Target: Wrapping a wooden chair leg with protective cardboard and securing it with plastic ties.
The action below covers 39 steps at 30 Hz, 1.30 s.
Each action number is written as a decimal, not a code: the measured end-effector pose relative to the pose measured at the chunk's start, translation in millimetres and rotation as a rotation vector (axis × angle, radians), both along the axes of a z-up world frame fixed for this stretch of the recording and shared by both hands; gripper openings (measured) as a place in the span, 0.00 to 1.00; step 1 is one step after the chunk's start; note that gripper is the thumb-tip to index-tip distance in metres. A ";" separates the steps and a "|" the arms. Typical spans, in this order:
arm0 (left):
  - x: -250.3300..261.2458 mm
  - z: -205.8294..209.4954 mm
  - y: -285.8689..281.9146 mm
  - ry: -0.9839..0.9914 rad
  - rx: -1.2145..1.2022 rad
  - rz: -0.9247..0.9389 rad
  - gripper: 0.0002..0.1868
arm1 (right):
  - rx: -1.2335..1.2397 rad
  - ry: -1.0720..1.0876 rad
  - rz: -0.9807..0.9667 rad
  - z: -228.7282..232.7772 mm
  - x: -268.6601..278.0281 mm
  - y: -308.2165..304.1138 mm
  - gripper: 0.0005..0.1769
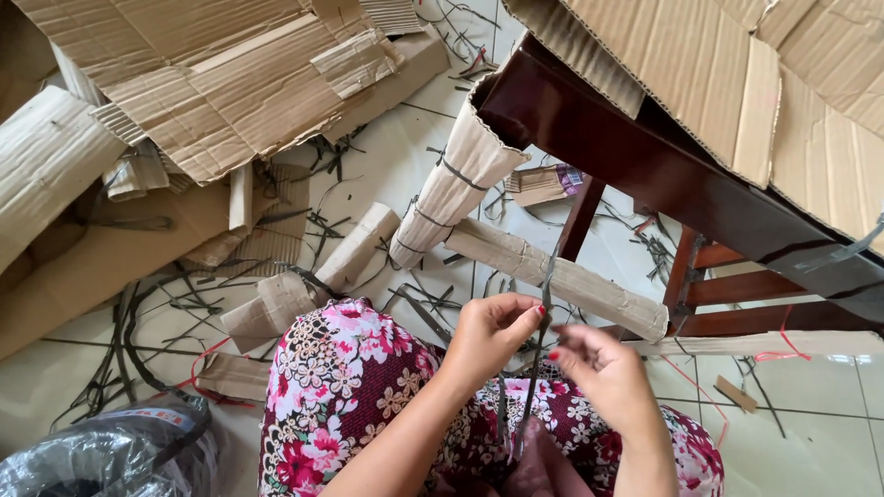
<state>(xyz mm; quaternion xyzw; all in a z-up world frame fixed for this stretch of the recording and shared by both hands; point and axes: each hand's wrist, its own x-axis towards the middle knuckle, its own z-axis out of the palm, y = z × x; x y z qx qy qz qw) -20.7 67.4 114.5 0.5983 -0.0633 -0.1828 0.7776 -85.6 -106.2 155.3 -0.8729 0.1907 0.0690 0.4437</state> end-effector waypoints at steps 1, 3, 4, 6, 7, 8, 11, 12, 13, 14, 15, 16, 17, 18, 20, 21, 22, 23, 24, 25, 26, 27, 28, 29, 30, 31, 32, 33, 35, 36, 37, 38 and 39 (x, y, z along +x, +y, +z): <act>-0.2 1.0 0.3 -0.003 -0.003 -0.001 0.10 | -0.003 -0.003 -0.001 2.0 3.6 1.3 0.24; -0.8 3.0 1.2 0.004 0.007 -0.009 0.09 | 0.042 -0.245 -0.007 5.9 10.4 4.2 0.22; -1.8 5.4 1.7 0.001 0.006 -0.011 0.09 | 0.040 -0.248 -0.009 5.1 11.0 6.5 0.22; -2.7 9.7 5.0 -0.054 0.058 0.002 0.09 | 0.174 -0.321 -0.064 2.7 14.8 13.0 0.16; -3.5 5.1 6.3 -0.054 0.058 0.004 0.09 | 0.174 -0.321 -0.062 -7.1 16.4 8.1 0.16; -4.1 0.1 7.8 -0.062 0.043 -0.005 0.09 | 0.134 -0.359 -0.036 -17.3 18.3 3.5 0.12; -3.7 -4.9 10.6 -0.096 0.049 -0.006 0.09 | 0.098 -0.392 -0.021 -29.3 19.9 1.8 0.07; -3.4 -5.1 10.7 -0.124 0.071 -0.002 0.09 | 0.103 -0.389 -0.036 -30.3 19.4 2.7 0.07; -3.6 -3.7 11.6 -0.123 0.070 -0.003 0.09 | 0.101 -0.388 -0.036 -31.3 19.3 2.6 0.07; -3.7 -2.4 12.2 -0.149 0.102 0.006 0.08 | 0.082 -0.385 -0.052 -32.3 19.3 2.2 0.06; -4.0 -1.2 12.7 -0.174 0.134 0.012 0.08 | 0.063 -0.381 -0.070 -33.5 18.8 1.7 0.05; -3.7 -0.8 12.3 -0.172 0.133 0.010 0.08 | 0.061 -0.379 -0.072 -33.0 19.0 1.5 0.05; -3.4 -0.4 12.2 -0.175 0.136 0.024 0.08 | 0.038 -0.377 -0.072 -32.6 19.4 1.6 0.05; -3.3 0.2 12.3 -0.177 0.140 0.039 0.08 | 0.015 -0.375 -0.072 -32.1 19.6 1.9 0.05; -3.6 0.4 12.3 -0.183 0.115 0.048 0.08 | -0.012 -0.369 -0.075 -26.9 19.9 7.0 0.04; -4.1 0.5 12.2 -0.188 0.090 0.056 0.07 | -0.040 -0.363 -0.078 -24.3 19.7 9.4 0.03; -4.4 1.1 12.6 -0.187 0.090 0.058 0.07 | -0.040 -0.361 -0.076 -23.5 19.0 11.7 0.03; -4.2 1.9 12.8 -0.215 0.085 0.068 0.07 | -0.091 -0.356 -0.072 -22.5 18.6 13.9 0.03; -4.0 2.7 12.9 -0.244 0.079 0.079 0.07 | -0.141 -0.350 -0.067 -21.4 18.2 16.0 0.03; -3.2 -0.9 11.0 -0.243 0.079 0.080 0.07 | -0.141 -0.349 -0.066 -19.5 17.7 17.4 0.03; -2.4 -4.4 9.0 -0.264 0.086 0.097 0.06 | -0.152 -0.332 -0.049 -17.5 17.1 18.5 0.03; -1.6 -7.9 6.9 -0.286 0.093 0.112 0.05 | -0.163 -0.315 -0.033 -15.6 16.3 19.7 0.04; -2.4 -3.3 7.1 -0.286 0.093 0.111 0.05 | -0.163 -0.315 -0.034 -10.0 15.2 23.6 0.04; -3.2 1.2 7.3 -0.246 0.084 0.095 0.06 | -0.091 -0.286 -0.040 -4.4 14.2 27.4 0.06; -4.0 5.6 7.6 -0.207 0.076 0.079 0.07 | -0.020 -0.257 -0.046 1.2 13.1 31.3 0.09; -4.4 4.3 6.7 -0.207 0.076 0.079 0.07 | -0.019 -0.256 -0.047 0.8 12.3 30.8 0.09; -4.8 3.0 5.8 -0.134 -0.001 0.064 0.07 | -0.002 -0.245 -0.051 0.5 11.4 30.1 0.08; -5.4 1.6 4.5 -0.061 -0.078 0.048 0.07 | 0.015 -0.233 -0.056 0.3 10.3 29.1 0.07; -5.0 -0.2 4.2 -0.060 -0.091 0.056 0.06 | 0.008 -0.234 -0.047 -0.4 6.9 26.3 0.08; -4.8 -1.1 4.2 -0.059 -0.105 0.065 0.05 | 0.000 -0.235 -0.036 -0.6 5.2 25.0 0.08; -4.9 -0.6 4.3 -0.059 -0.105 0.065 0.05 | -0.001 -0.235 -0.035 -0.9 3.7 23.8 0.08; -5.0 0.0 4.3 -0.066 -0.097 0.064 0.05 | -0.014 -0.199 -0.021 -1.2 2.2 22.6 0.08; -5.3 0.6 4.3 -0.072 -0.089 0.062 0.05 | -0.026 -0.163 -0.007 -1.5 0.5 21.4 0.09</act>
